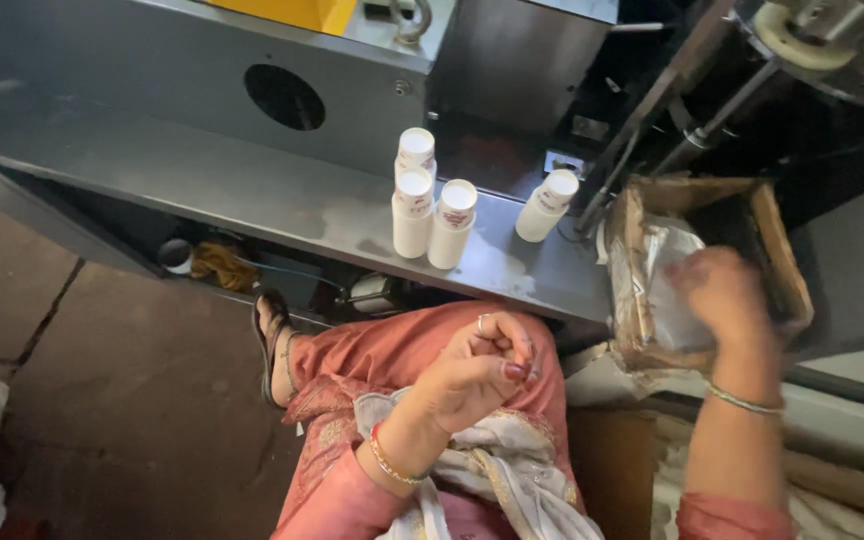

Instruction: The person is manually packaging small white paper cups into plastic sleeves in a manufacturing environment.

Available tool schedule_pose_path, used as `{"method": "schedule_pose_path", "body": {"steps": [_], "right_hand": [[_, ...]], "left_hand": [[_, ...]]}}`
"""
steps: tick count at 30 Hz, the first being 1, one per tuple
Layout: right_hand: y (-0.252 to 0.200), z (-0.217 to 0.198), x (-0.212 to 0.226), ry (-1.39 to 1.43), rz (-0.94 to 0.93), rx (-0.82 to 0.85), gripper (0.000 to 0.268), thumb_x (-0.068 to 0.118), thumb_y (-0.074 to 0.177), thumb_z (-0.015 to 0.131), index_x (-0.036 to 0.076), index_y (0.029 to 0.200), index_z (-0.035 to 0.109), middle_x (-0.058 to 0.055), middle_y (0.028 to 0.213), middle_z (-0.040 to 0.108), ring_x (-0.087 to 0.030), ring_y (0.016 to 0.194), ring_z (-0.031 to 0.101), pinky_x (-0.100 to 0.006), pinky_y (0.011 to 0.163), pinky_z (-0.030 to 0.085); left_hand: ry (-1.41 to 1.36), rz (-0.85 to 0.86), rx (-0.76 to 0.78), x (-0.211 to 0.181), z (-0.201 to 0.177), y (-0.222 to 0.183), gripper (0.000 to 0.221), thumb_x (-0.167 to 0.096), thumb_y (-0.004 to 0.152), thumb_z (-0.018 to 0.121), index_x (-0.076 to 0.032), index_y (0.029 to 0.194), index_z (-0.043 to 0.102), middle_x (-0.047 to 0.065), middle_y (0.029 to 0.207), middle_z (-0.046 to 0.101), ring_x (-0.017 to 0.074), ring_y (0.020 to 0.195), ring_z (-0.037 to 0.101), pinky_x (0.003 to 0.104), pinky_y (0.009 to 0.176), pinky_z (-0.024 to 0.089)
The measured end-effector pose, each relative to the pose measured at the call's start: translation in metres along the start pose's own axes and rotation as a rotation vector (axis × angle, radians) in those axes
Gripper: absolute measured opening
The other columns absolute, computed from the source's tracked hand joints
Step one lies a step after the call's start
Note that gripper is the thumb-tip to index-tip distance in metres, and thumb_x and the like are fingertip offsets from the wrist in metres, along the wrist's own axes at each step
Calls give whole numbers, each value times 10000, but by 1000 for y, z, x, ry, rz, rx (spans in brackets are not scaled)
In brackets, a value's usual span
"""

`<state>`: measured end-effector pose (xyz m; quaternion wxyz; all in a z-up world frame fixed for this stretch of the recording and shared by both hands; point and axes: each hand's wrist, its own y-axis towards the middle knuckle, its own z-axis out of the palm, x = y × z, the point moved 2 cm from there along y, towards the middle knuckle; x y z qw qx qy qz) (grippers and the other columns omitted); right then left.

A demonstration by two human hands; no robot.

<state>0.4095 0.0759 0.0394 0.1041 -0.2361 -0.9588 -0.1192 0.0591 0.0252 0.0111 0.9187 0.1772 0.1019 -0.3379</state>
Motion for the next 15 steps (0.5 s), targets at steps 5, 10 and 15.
{"method": "schedule_pose_path", "body": {"steps": [5, 10, 15], "right_hand": [[26, 92, -62, 24, -360, 50, 266, 163, 952, 683, -5, 1157, 708, -246, 1277, 647, -422, 1148, 619, -480, 969, 499], [11, 69, -48, -28, -334, -54, 152, 90, 890, 697, -3, 1010, 709, -200, 1150, 687, -424, 1139, 618, -482, 1000, 505], [16, 69, -57, 80, -378, -111, 192, 57, 918, 674, 10, 1098, 720, -197, 1160, 683, -414, 1101, 641, -477, 941, 518]], "left_hand": [[-53, 12, 43, -1, -9, -5, 168, 97, 898, 675, 6, 1031, 625, 97, 987, 662, 189, 904, 666, 311, 831, 532], [-61, -5, 35, -2, -7, -5, 181, 99, 891, 679, 9, 1039, 626, 98, 1005, 657, 184, 909, 666, 312, 845, 536], [-47, -6, 79, -2, -2, -11, 178, 79, 893, 699, 11, 1046, 638, 107, 1001, 652, 202, 909, 666, 316, 816, 531]]}}
